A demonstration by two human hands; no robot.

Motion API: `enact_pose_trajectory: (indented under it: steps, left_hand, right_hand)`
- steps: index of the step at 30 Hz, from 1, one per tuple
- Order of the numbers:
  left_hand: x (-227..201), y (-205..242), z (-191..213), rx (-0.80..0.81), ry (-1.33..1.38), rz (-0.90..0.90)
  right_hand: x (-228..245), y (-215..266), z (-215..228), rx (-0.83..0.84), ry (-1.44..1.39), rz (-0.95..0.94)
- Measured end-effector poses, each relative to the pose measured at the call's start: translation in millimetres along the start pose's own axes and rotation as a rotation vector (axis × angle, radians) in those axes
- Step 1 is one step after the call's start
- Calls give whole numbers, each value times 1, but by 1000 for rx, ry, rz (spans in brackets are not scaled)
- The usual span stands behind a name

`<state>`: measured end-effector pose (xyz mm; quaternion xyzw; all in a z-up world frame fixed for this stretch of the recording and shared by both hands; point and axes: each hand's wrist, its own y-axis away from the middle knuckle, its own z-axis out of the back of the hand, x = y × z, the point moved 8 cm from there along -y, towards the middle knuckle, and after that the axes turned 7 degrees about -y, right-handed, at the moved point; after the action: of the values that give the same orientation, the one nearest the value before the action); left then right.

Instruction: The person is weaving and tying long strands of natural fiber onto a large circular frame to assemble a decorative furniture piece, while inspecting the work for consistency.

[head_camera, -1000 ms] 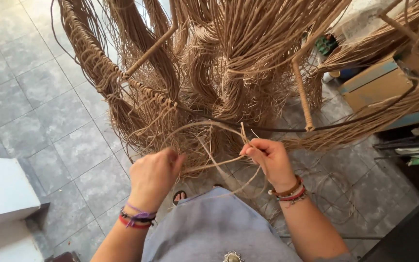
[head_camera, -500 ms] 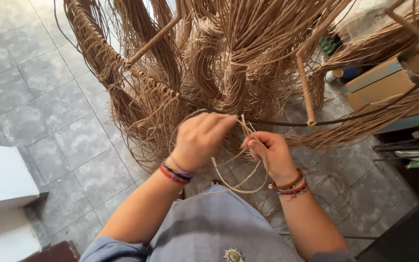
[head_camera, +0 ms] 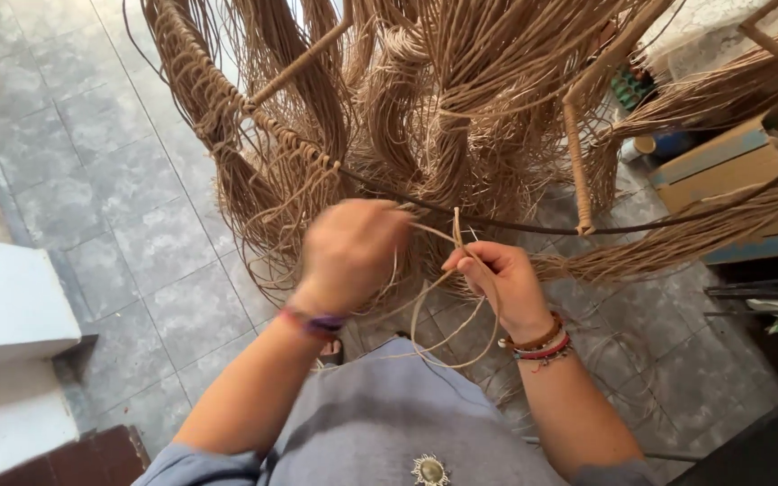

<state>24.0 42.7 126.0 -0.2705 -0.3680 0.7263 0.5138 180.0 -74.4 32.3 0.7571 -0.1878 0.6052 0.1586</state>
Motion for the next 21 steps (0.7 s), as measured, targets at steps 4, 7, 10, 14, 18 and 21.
enact_pose_trajectory:
  steps: [4, 7, 10, 14, 18, 21]
  left_hand:
    - [62, 53, -7, 202, -274, 251]
    - [31, 32, 0, 344, -476, 309]
    - [-10, -17, -4, 284, 379, 511]
    - [-37, -6, -35, 49, 186, 12]
    - [-32, -6, -27, -78, 208, 6]
    - [-24, -5, -5, -108, 244, 25]
  right_hand:
    - [13, -3, -2, -2, 62, 10]
    - [16, 1, -4, 10, 116, -5]
    - [22, -2, -10, 55, 278, 43]
    - [34, -4, -14, 81, 321, 65]
    - [27, -2, -8, 80, 313, 77]
    - [30, -2, -6, 67, 303, 84]
